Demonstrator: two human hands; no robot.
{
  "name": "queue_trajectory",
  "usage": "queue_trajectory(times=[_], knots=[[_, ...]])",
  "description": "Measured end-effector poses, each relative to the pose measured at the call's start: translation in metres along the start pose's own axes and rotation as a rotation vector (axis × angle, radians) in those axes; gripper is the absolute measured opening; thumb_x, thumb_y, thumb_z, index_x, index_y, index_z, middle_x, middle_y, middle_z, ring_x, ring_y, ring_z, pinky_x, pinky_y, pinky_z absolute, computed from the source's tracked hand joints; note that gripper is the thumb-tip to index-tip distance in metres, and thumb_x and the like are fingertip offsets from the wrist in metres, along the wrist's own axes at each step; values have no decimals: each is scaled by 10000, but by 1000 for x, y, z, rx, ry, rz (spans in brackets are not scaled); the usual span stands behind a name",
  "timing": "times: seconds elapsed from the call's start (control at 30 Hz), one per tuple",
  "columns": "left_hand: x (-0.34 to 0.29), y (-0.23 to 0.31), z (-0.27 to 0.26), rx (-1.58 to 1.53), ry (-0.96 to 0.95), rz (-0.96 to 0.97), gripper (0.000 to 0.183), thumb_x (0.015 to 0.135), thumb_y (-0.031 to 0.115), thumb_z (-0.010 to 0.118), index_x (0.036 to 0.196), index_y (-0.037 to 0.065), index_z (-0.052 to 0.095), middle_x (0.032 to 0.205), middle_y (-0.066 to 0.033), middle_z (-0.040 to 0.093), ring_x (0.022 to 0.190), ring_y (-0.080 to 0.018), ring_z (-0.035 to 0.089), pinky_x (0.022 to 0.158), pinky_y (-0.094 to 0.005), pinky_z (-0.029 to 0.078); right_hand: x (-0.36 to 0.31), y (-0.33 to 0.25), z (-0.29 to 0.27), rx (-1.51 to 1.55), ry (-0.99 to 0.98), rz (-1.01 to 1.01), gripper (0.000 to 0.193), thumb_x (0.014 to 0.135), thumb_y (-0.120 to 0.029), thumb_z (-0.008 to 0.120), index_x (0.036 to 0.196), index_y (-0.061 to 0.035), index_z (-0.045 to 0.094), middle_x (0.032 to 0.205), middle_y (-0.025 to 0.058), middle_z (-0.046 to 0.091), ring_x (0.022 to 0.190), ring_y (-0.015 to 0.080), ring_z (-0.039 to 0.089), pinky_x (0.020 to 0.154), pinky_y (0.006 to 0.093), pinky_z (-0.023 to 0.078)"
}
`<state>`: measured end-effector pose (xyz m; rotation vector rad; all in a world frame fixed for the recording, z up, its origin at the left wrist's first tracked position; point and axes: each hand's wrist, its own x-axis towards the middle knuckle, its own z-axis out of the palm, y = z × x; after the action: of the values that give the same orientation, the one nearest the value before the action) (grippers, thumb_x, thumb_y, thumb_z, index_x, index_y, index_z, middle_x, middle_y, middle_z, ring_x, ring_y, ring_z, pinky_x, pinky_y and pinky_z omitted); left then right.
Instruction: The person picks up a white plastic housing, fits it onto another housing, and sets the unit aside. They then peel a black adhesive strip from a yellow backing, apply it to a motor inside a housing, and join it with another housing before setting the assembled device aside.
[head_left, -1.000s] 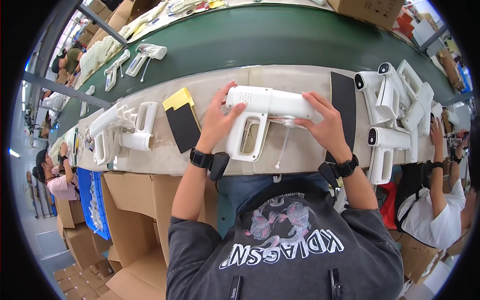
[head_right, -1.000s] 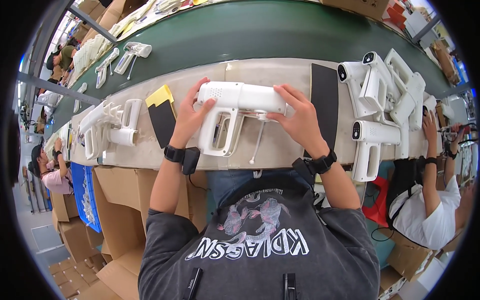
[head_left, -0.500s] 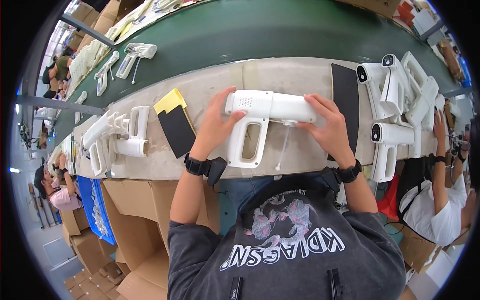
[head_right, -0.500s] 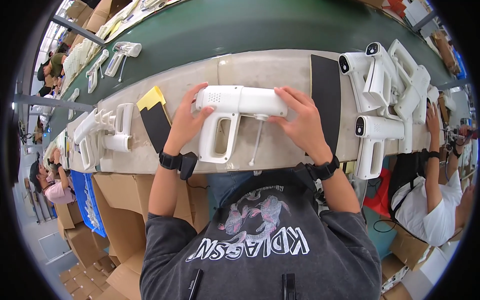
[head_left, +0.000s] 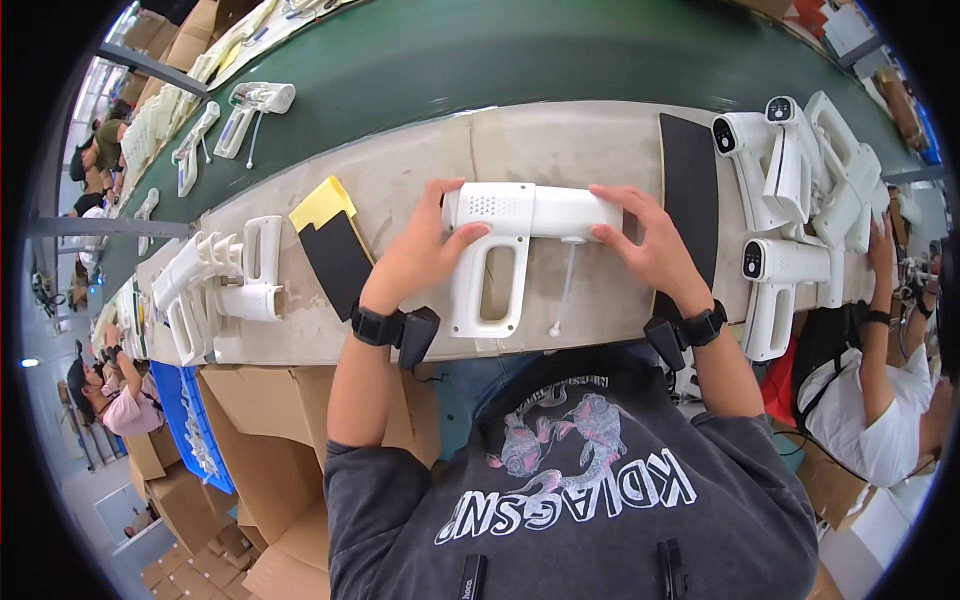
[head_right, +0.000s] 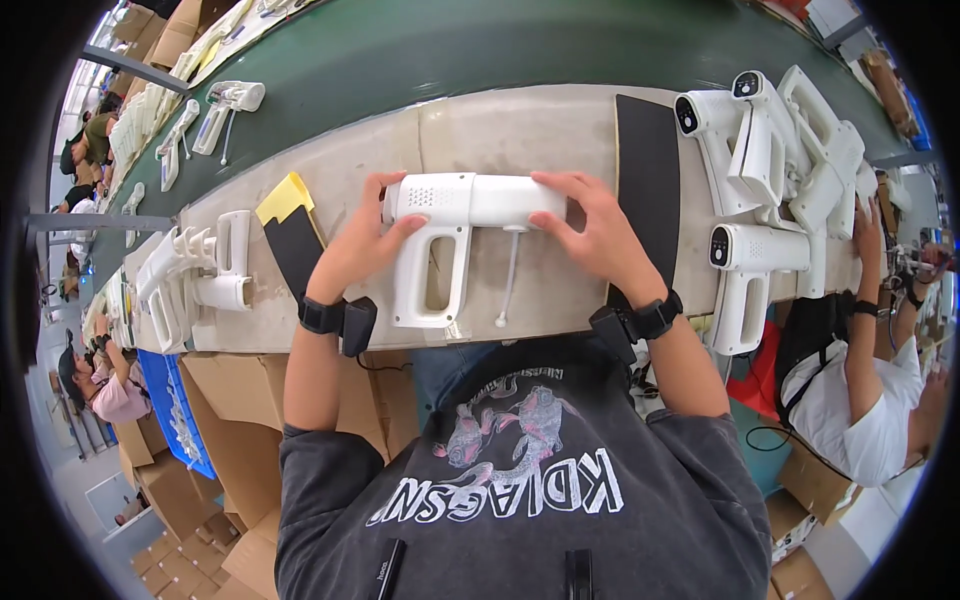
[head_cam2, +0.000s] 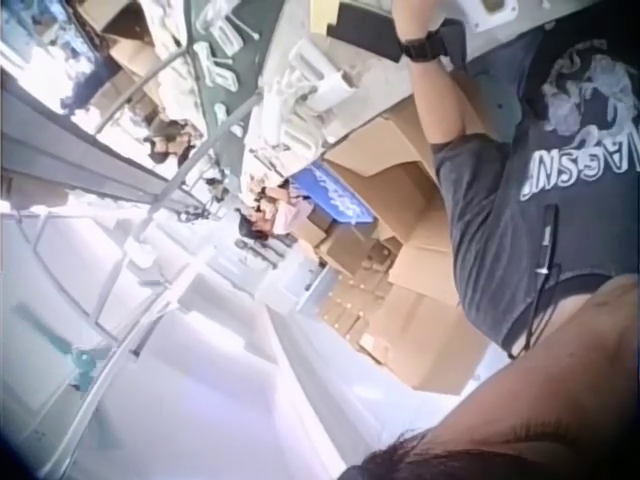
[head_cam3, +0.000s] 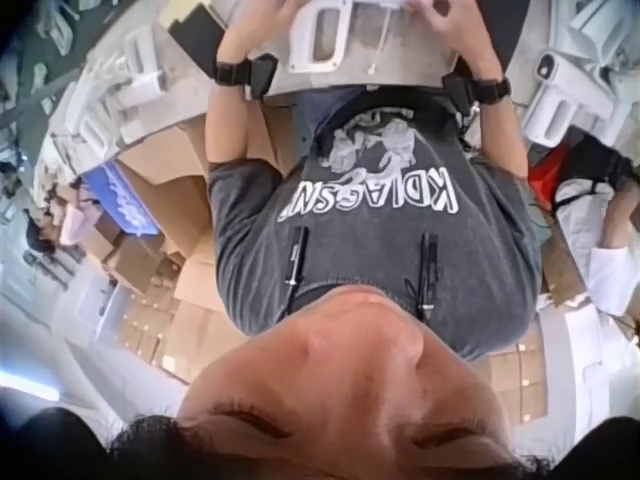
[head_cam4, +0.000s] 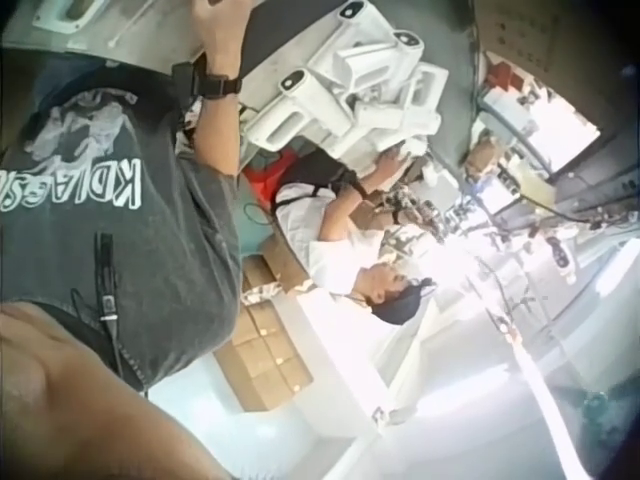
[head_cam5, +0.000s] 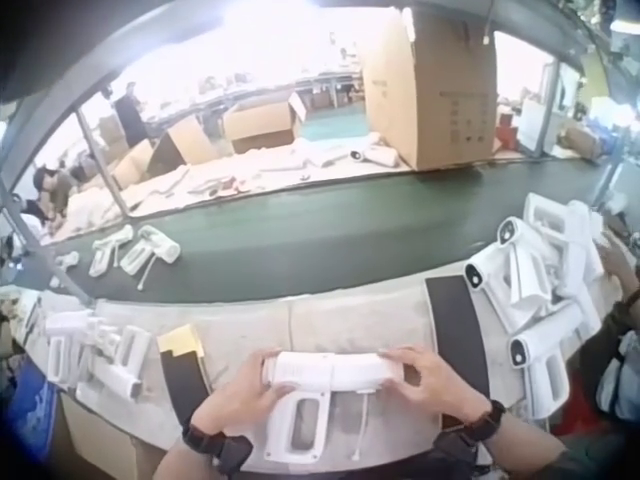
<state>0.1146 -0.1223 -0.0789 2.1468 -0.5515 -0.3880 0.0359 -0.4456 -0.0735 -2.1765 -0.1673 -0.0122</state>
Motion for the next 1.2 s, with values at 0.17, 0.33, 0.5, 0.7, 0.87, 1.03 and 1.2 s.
queue_trajectory(times=[0.17,0.33,0.5,0.7,0.87,1.03,1.2], knots=[[12,15,-19,-176,-52,-109,674,877,237,803,1381,54,394,1232,-191,586,1140,-280,606,955,-394,505,16,-2,-1,192,-82,78,498,900,-246,759,1299,-41,542,1149,123,633,1091,259,601,999,364,460],[1,21,-16,-522,-58,-192,648,906,277,790,1396,108,400,1188,-89,546,1100,-184,560,908,-341,501,13,27,1,248,-48,-35,474,885,-293,787,1195,-41,532,1054,41,551,987,142,545,840,283,465],[-26,40,17,-582,112,-137,683,864,353,826,1373,54,483,1133,-101,628,1044,-167,599,881,-315,514,-20,10,-4,521,77,-20,426,919,-145,711,1287,-23,536,1226,67,566,1133,181,558,1006,328,446],[-55,60,15,-801,147,-253,607,820,322,860,1281,25,601,1109,-91,674,1006,-149,640,893,-296,519,-32,22,2,949,-102,255,544,988,-260,658,1438,-16,473,1394,110,555,1287,207,535,1073,361,436],[-62,69,25,-806,200,-245,607,812,324,865,1272,26,604,1112,-88,675,1008,-147,640,891,-295,521,-41,15,-1,832,-15,209,522,958,-281,708,1363,1,539,1259,76,617,1161,171,592,1022,328,456],[-54,66,38,-780,140,-240,606,828,297,858,1301,23,596,1133,-81,675,1035,-144,638,902,-298,522,-55,2,-19,748,-3,191,434,940,-230,711,1281,4,578,1159,59,638,1091,150,600,980,311,464],[-56,75,38,-864,104,-248,485,1042,224,594,1478,70,446,1309,-61,595,1160,-151,602,985,-325,502,-54,-15,-39,768,27,189,430,918,-219,728,1264,-6,587,1162,56,644,1085,142,611,972,302,479]])
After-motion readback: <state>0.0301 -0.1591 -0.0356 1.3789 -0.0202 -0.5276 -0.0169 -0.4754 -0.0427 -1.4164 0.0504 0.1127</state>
